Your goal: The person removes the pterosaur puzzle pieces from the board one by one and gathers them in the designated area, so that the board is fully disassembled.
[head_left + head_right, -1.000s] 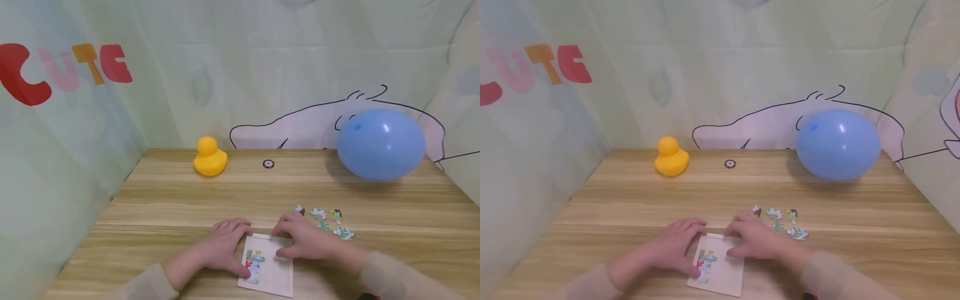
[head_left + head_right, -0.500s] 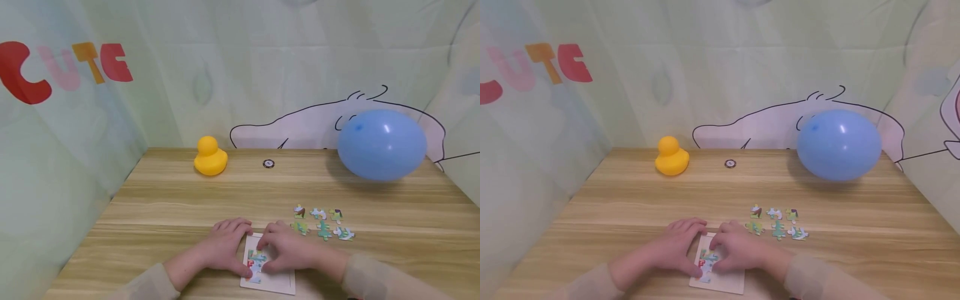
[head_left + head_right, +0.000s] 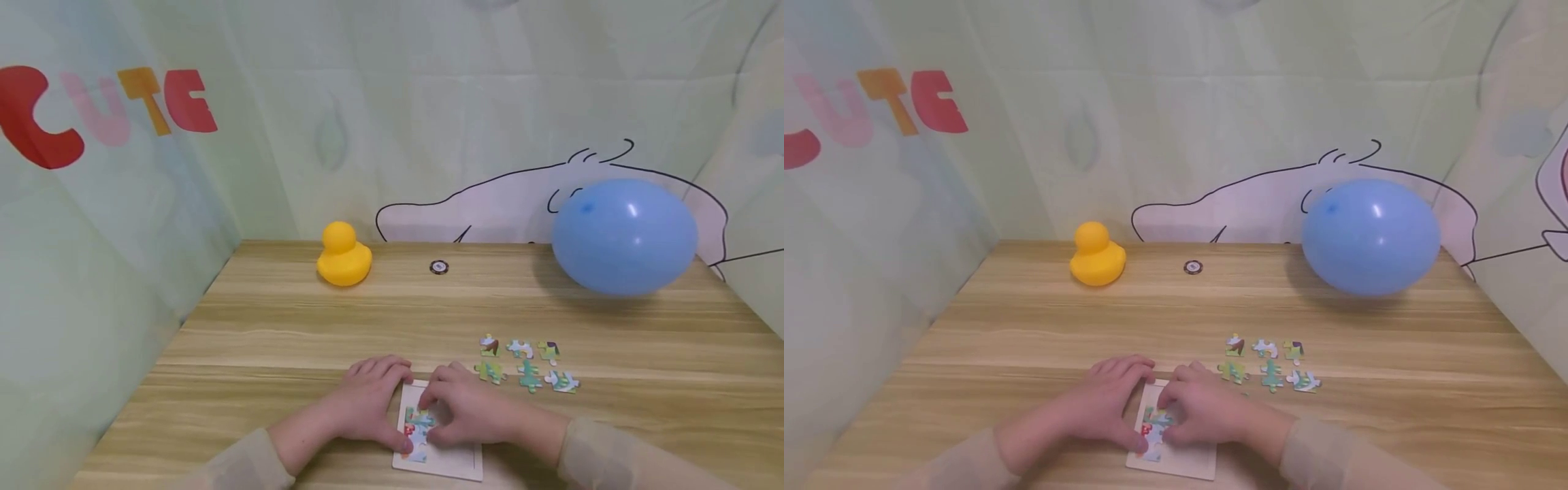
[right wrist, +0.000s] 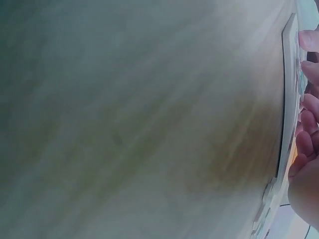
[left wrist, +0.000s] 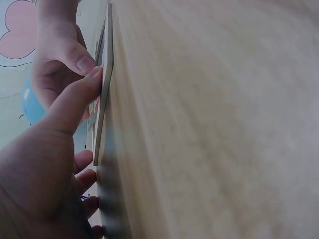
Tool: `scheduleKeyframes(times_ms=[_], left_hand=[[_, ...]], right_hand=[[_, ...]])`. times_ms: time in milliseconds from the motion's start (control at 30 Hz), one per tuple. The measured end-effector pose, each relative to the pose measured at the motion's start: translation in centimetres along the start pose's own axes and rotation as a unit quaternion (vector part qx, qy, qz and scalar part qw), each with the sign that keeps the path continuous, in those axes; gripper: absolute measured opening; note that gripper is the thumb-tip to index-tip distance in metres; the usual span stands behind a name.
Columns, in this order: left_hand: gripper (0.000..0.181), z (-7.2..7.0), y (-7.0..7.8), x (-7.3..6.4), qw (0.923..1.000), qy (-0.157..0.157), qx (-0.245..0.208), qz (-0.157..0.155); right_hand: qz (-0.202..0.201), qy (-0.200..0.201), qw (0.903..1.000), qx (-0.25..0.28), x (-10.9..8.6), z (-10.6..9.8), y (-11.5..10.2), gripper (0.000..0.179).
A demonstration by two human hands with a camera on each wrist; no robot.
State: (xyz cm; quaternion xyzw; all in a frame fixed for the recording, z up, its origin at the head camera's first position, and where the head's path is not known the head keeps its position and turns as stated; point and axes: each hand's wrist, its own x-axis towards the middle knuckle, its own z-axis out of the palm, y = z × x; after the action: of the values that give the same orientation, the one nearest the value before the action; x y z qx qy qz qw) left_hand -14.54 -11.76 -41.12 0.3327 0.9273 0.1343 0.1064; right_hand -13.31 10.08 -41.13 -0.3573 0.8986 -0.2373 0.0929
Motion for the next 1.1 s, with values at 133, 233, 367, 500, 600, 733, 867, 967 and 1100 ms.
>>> scheduleKeyframes(times_ms=[133, 233, 367, 500, 600, 733, 867, 967, 1100], left_hand=[[0.083, -0.01, 0.05, 0.00, 1.0000, -0.002, -0.002, -0.003], [0.083, 0.00, 0.04, 0.01, 1.0000, -0.003, -0.002, -0.003], [0.083, 0.05, -0.04, 0.06, 1.0000, -0.003, -0.001, -0.002], [0.083, 0.11, -0.14, 0.10, 1.0000, -0.002, -0.001, 0.000], [0.083, 0.15, -0.19, 0.13, 1.0000, 0.000, 0.001, 0.002], [0.083, 0.28, -0.26, 0.17, 1.0000, 0.002, 0.004, 0.004], [0.083, 0.39, -0.31, 0.19, 1.0000, 0.003, 0.005, 0.004], [0.083, 0.41, -0.32, 0.21, 1.0000, 0.002, 0.005, 0.004], [0.084, 0.33, -0.30, 0.19, 1.0000, 0.001, 0.004, 0.003]], right_hand=[[-0.008, 0.007, 0.9999, 0.001, -0.03, -0.03, -0.02, 0.027], [-0.011, 0.007, 0.9999, 0.004, -0.09, -0.10, -0.07, 0.026], [-0.017, 0.008, 0.9998, 0.005, -0.20, -0.18, -0.12, 0.026], [-0.030, 0.012, 0.9995, -0.002, -0.31, -0.19, -0.12, 0.024], [-0.040, 0.018, 0.9990, -0.007, -0.41, -0.18, -0.13, 0.023], [-0.057, 0.028, 0.9978, -0.018, -0.44, -0.12, -0.09, 0.022], [-0.090, 0.045, 0.9941, -0.039, -0.44, -0.04, 0.11, 0.022], [-0.124, 0.064, 0.9883, -0.062, -0.45, 0.07, 0.36, 0.024], [-0.157, 0.084, 0.9800, -0.089, -0.38, 0.22, 0.65, 0.026]])
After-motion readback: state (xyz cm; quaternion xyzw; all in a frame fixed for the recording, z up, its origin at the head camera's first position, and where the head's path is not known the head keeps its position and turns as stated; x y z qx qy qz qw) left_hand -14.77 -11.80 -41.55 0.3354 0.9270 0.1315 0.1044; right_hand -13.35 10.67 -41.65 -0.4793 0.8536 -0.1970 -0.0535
